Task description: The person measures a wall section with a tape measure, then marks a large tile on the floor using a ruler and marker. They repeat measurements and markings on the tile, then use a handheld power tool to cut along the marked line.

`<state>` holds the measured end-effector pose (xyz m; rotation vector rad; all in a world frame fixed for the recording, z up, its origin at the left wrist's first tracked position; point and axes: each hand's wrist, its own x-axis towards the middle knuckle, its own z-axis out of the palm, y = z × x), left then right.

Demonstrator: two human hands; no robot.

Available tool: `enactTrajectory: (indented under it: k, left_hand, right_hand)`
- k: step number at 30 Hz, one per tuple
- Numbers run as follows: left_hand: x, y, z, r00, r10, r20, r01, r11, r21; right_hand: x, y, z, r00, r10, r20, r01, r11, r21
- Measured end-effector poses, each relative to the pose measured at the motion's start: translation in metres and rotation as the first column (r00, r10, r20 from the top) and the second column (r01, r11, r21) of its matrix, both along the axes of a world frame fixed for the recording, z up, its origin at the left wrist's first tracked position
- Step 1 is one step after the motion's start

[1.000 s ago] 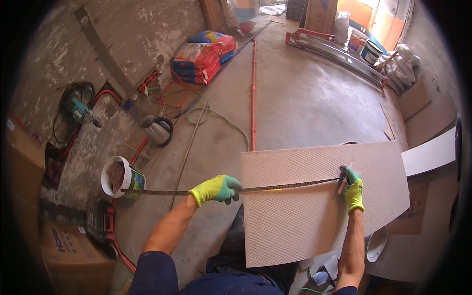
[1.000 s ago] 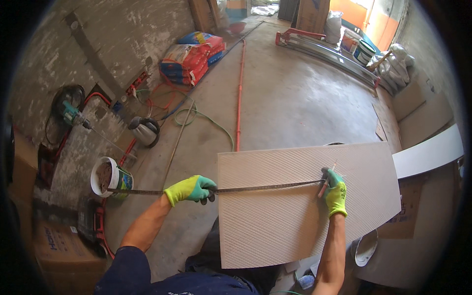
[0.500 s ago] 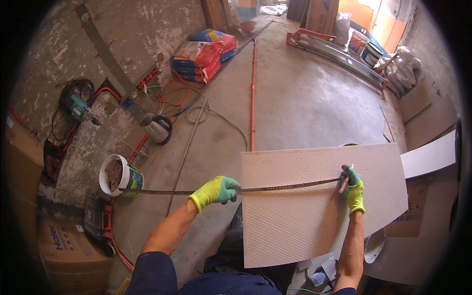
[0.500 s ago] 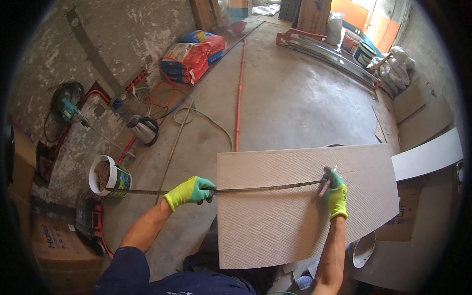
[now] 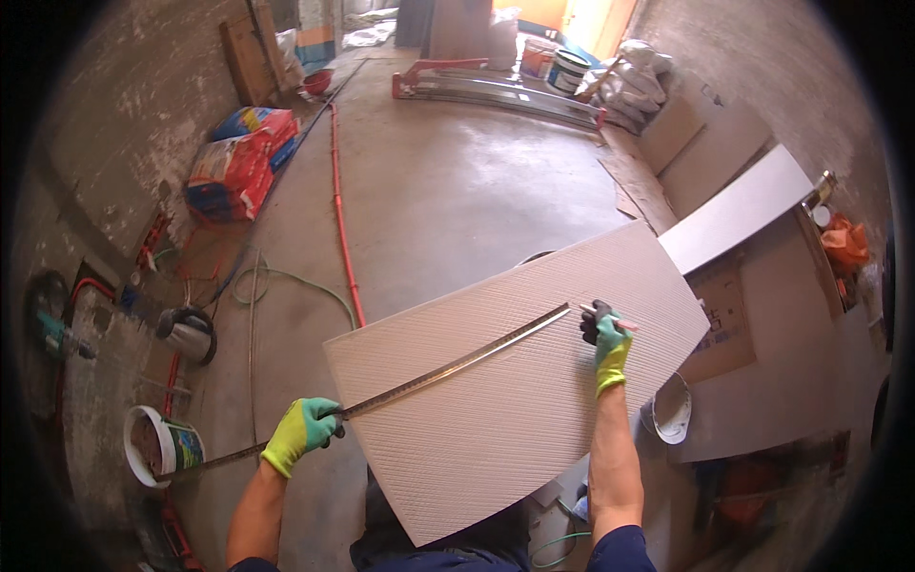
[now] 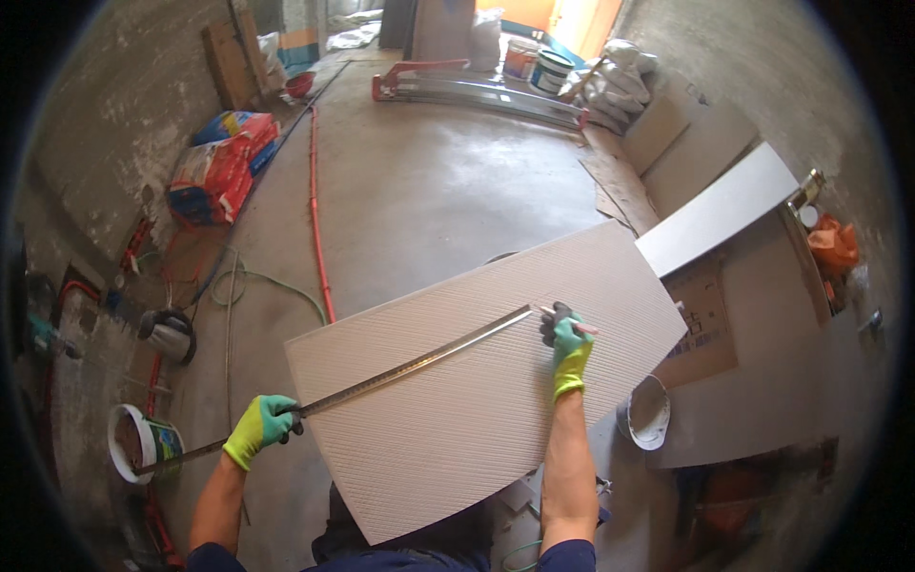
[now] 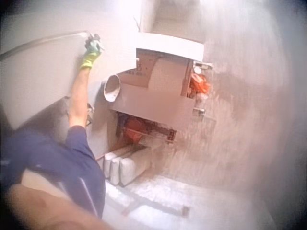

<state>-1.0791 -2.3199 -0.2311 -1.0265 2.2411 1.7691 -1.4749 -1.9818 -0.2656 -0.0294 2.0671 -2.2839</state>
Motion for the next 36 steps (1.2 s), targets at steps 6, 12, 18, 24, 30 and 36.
enactTrajectory:
  k: [6,12,18,24,30,36]
  left_hand:
    - [-0.001,0.003,0.003,0.999,0.023,0.024,-0.022,1.0,-0.013]
    - [0.001,0.001,0.0,1.0,0.013,0.024,-0.013,1.0,-0.026]
    - [0.003,0.002,0.0,1.0,0.009,-0.009,-0.009,1.0,-0.013]
    - [0.031,0.044,-0.003,1.0,-0.007,0.023,0.007,1.0,0.011]
    - [0.07,0.095,-0.023,0.986,-0.156,-0.058,0.139,0.962,-0.233]
    - [0.089,0.132,-0.013,0.98,-0.199,-0.014,0.182,0.92,-0.348]
  right_hand:
    - [0.001,-0.012,0.005,0.999,-0.049,0.011,0.047,0.991,0.128]
    - [-0.002,-0.014,0.005,0.998,-0.02,0.055,0.014,0.994,0.11]
    - [-0.004,-0.012,0.008,0.997,0.004,0.074,-0.014,0.991,0.132]
    - [0.03,0.036,0.019,0.995,-0.068,0.074,0.049,0.97,0.238]
    - [0.076,0.112,0.03,0.988,-0.106,0.115,0.071,0.961,0.269]
    - [0.103,0.139,0.049,0.987,-0.136,0.087,0.102,0.944,0.313]
